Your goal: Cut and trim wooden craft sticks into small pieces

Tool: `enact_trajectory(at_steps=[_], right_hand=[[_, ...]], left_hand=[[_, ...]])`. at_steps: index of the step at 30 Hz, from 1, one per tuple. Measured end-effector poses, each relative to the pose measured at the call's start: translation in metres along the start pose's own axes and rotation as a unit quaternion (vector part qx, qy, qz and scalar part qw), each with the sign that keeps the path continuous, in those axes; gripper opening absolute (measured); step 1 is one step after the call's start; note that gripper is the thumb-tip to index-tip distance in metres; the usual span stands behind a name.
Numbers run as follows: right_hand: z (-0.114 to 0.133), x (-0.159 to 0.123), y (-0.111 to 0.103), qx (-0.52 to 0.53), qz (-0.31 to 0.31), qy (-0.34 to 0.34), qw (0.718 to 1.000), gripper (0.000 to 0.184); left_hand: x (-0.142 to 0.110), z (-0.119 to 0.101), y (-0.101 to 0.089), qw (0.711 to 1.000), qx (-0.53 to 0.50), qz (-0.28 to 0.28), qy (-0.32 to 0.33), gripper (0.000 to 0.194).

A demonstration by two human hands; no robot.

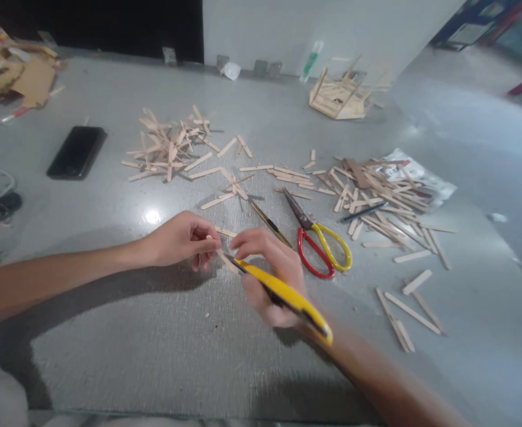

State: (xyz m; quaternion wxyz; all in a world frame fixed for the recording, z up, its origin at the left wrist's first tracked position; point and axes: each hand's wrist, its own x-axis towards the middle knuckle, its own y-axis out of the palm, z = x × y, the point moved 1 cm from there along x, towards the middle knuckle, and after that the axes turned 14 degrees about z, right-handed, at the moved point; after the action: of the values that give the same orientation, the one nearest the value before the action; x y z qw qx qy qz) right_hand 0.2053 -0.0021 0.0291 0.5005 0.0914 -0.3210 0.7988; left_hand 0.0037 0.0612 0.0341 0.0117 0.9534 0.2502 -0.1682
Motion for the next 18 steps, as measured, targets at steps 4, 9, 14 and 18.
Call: enact_trajectory(at_steps=[4,9,14,18], right_hand=[[0.019,-0.007,-0.032,-0.399,0.056,-0.179,0.897,0.034],[0.042,-0.011,-0.038,-0.553,0.160,-0.282,0.767,0.025],[0.043,-0.016,-0.028,-0.619,0.179,-0.301,0.703,0.028],[0.037,-0.022,-0.027,-0.618,0.160,-0.314,0.703,0.026]], left_hand=[[-0.017,-0.020,0.008,0.976,0.101,-0.140,0.131,0.017],[-0.040,-0.038,0.022,0.900,0.271,-0.218,0.262,0.010],[-0.054,-0.048,0.028,0.791,0.397,-0.219,0.411,0.016],[-0.062,-0.045,0.031,0.713,0.499,-0.217,0.443,0.021]])
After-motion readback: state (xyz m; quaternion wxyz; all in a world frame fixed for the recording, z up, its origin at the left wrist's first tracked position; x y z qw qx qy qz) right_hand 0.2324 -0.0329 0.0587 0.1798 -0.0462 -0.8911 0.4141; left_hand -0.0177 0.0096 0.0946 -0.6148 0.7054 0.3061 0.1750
